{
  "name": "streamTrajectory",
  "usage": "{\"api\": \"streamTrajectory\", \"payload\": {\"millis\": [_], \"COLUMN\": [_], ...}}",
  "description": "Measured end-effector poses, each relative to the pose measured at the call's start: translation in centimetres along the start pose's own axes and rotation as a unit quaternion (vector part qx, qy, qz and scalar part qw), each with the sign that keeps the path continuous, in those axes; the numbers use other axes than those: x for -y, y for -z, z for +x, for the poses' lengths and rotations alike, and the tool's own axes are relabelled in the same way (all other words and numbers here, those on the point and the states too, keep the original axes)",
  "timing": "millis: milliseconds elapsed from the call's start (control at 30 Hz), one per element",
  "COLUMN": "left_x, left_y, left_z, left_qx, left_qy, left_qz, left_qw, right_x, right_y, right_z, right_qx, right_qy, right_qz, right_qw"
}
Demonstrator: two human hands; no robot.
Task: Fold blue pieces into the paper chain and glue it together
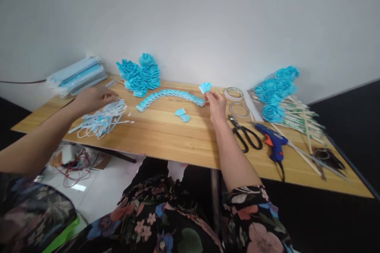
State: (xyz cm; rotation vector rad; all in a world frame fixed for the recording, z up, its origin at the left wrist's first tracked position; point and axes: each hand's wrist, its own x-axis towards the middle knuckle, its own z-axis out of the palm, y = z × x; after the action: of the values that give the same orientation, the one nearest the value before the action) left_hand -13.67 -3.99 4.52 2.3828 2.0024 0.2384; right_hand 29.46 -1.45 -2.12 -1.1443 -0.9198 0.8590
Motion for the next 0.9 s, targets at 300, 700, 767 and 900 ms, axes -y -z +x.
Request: {"api": "streamTrajectory", "payload": {"millis": [300,700,767,900], "left_x": [-16.6,-23.1,-23.5,-24.2], "left_y": [-3.8,-10.0,-9.9,-9.8], "left_z": [3.8,10.8,11.0,11.1], "left_qx": [-0.018,-0.015,-0.001,0.022], "left_qy": [-0.329,-0.349,-0.343,-0.335], "left_qz": [-0.040,0.002,0.012,0.020], "left_qw": [0.943,0.937,0.939,0.942], "right_x": [0.6,1.4,1.4,1.4], "right_y": [2.0,2.2,2.2,2.3], "right_z": [1.4,1.0,0.9,0.9], "right_qx": [-0.078,-0.080,-0.076,-0.074], "right_qy": [-0.132,-0.134,-0.131,-0.136], "right_qz": [0.069,0.048,0.036,0.012], "right_qw": [0.986,0.987,0.988,0.988]}}
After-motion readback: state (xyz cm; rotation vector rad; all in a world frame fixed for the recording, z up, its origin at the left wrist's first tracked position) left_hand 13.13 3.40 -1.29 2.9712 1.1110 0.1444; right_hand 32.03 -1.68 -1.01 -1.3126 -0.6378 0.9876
